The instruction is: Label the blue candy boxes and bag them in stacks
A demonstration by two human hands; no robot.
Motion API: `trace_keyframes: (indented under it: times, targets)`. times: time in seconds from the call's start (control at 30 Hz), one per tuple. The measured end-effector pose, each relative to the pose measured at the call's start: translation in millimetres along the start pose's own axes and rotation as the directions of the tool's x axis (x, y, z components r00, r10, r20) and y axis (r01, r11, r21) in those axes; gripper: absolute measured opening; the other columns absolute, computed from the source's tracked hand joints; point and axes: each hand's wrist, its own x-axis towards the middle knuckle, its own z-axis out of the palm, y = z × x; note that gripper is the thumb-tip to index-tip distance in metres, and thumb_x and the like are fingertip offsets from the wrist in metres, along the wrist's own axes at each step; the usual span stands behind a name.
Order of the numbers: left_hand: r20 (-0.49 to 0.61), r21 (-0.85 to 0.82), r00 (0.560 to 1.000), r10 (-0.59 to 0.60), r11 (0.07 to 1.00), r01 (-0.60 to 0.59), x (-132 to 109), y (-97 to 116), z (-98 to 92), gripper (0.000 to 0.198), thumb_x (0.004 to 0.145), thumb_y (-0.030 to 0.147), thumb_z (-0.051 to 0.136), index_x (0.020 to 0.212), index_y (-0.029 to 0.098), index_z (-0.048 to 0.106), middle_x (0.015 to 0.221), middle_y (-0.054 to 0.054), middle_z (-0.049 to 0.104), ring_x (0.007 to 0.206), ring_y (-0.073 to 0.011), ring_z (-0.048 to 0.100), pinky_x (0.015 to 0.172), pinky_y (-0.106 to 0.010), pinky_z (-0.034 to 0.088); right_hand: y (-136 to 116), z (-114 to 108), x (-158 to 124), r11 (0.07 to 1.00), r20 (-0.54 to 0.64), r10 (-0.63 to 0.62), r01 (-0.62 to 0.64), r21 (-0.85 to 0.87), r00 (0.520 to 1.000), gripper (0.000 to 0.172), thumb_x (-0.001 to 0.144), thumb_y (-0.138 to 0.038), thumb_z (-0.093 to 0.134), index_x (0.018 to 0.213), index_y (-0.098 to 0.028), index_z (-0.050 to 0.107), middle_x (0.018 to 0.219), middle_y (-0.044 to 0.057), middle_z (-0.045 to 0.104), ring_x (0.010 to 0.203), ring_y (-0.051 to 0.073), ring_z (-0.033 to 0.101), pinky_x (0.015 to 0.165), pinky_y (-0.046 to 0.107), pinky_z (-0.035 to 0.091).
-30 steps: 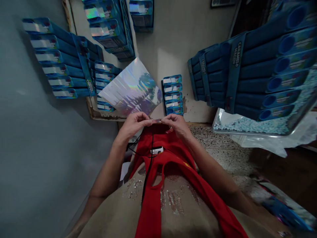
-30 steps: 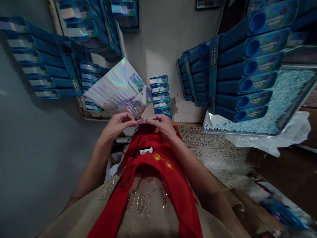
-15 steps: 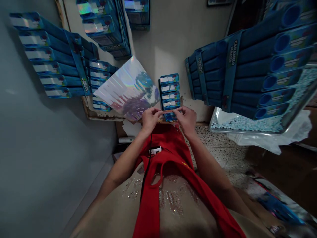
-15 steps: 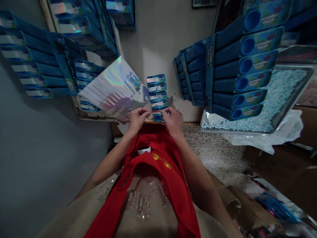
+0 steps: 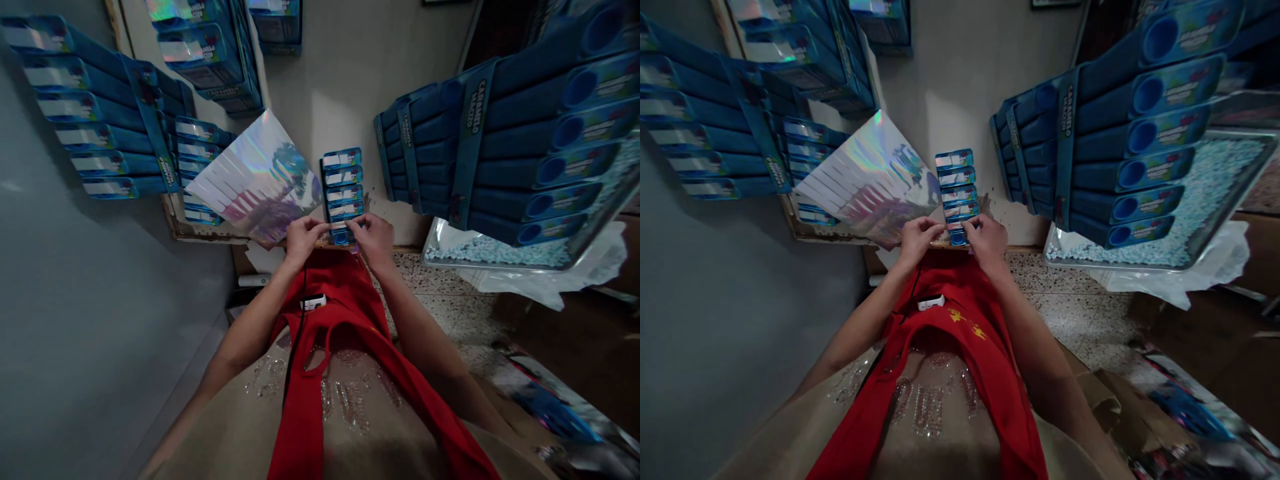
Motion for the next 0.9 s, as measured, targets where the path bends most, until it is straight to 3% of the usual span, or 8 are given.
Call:
trace_keyframes:
  times: [0.17, 0.3, 0.4, 0.5, 0.6, 0.67, 0.73, 0.9]
  targets:
    - [0.048, -0.344, 0.97, -0.238, 0.908, 0.24, 8, -5, 15.6, 0.028, 0.066, 0.029, 0.088, 0.082, 0.015, 0.07, 0.068, 0.001, 0.07, 0.06, -0.012, 0.064, 0.067, -0.026, 0.054, 9, 8, 17, 0.991, -0.145, 0.132, -0.135, -0.014, 0.981, 0.047, 0.073, -0.05, 0.088, 0.1, -0.018, 0.067, 0.091, 0.005, 0.073, 0.081, 0.021, 0.062, 0.072, 0.031, 0.038]
    - [-0.017, -0.448, 0.923, -0.386, 0.828, 0.338, 17, -10, 26.0, 0.047, 0.063, 0.026, 0.092, 0.098, 0.018, 0.061, 0.064, 0.006, 0.065, 0.057, -0.0122, 0.064, 0.065, -0.027, 0.055, 19, 9, 25, 0.989, -0.144, 0.129, -0.117, 0.09, 0.981, 0.05, 0.062, -0.052, 0.092, 0.083, -0.023, 0.057, 0.078, -0.003, 0.064, 0.077, 0.02, 0.061, 0.071, 0.031, 0.041]
    - [-0.126, -0.378, 0.953, -0.275, 0.902, 0.21, 10, -10, 22.3, 0.035, 0.074, 0.027, 0.085, 0.094, 0.02, 0.058, 0.061, 0.008, 0.06, 0.055, -0.0111, 0.059, 0.06, -0.023, 0.05, 20, 3, 18, 0.969, -0.144, 0.123, -0.088, 0.23, 0.982, 0.046, 0.066, -0.053, 0.087, 0.076, -0.026, 0.051, 0.069, -0.005, 0.057, 0.069, 0.018, 0.058, 0.066, 0.031, 0.043]
    - [-0.209, -0.165, 0.977, 0.033, 0.984, -0.069, -14, -4, 10.5, 0.02, 0.082, 0.032, 0.077, 0.083, 0.019, 0.062, 0.068, 0.003, 0.064, 0.063, -0.0106, 0.06, 0.062, -0.022, 0.048, 16, -4, 4, 0.865, -0.107, 0.157, -0.084, 0.494, 0.982, 0.047, 0.071, -0.06, 0.082, 0.077, -0.027, 0.05, 0.066, -0.005, 0.055, 0.063, 0.017, 0.056, 0.057, 0.029, 0.043]
    - [0.005, -0.129, 0.995, 0.098, 0.987, -0.096, -43, 6, 2.8, 0.028, 0.078, 0.042, 0.08, 0.088, 0.017, 0.072, 0.074, 0.0, 0.068, 0.067, -0.0114, 0.062, 0.064, -0.023, 0.05, 6, -6, -10, 0.705, -0.044, 0.158, -0.082, 0.704, 0.986, 0.051, 0.069, -0.065, 0.082, 0.076, -0.027, 0.048, 0.066, -0.005, 0.054, 0.058, 0.015, 0.055, 0.05, 0.028, 0.041]
    - [0.251, -0.219, 0.967, -0.038, 0.971, 0.095, -56, 13, 3.5, 0.049, 0.065, 0.043, 0.089, 0.104, 0.017, 0.074, 0.08, -0.001, 0.073, 0.067, -0.0134, 0.065, 0.062, -0.026, 0.054, -2, -4, -15, 0.635, -0.027, 0.161, -0.083, 0.768, 0.987, 0.054, 0.067, -0.066, 0.084, 0.075, -0.026, 0.048, 0.066, -0.006, 0.054, 0.058, 0.013, 0.055, 0.05, 0.027, 0.042]
    - [0.399, -0.262, 0.908, -0.129, 0.933, 0.248, -64, 17, 6.9, 0.061, 0.055, 0.04, 0.094, 0.108, 0.016, 0.074, 0.086, -0.002, 0.076, 0.068, -0.0144, 0.067, 0.063, -0.027, 0.056, -7, 1, -17, 0.614, -0.021, 0.169, -0.088, 0.785, 0.985, 0.055, 0.066, -0.065, 0.086, 0.074, -0.025, 0.049, 0.065, -0.007, 0.052, 0.058, 0.012, 0.054, 0.052, 0.027, 0.043]
    - [0.331, -0.284, 0.933, -0.145, 0.927, 0.245, -67, 15, 3.3, 0.042, 0.066, 0.05, 0.09, 0.08, 0.014, 0.075, 0.075, -0.003, 0.073, 0.061, -0.0093, 0.063, 0.063, -0.023, 0.055, -2, 7, -23, 0.522, 0.022, 0.174, -0.112, 0.845, 0.985, 0.053, 0.066, -0.062, 0.087, 0.077, -0.024, 0.051, 0.068, -0.008, 0.054, 0.06, 0.011, 0.054, 0.055, 0.026, 0.043]
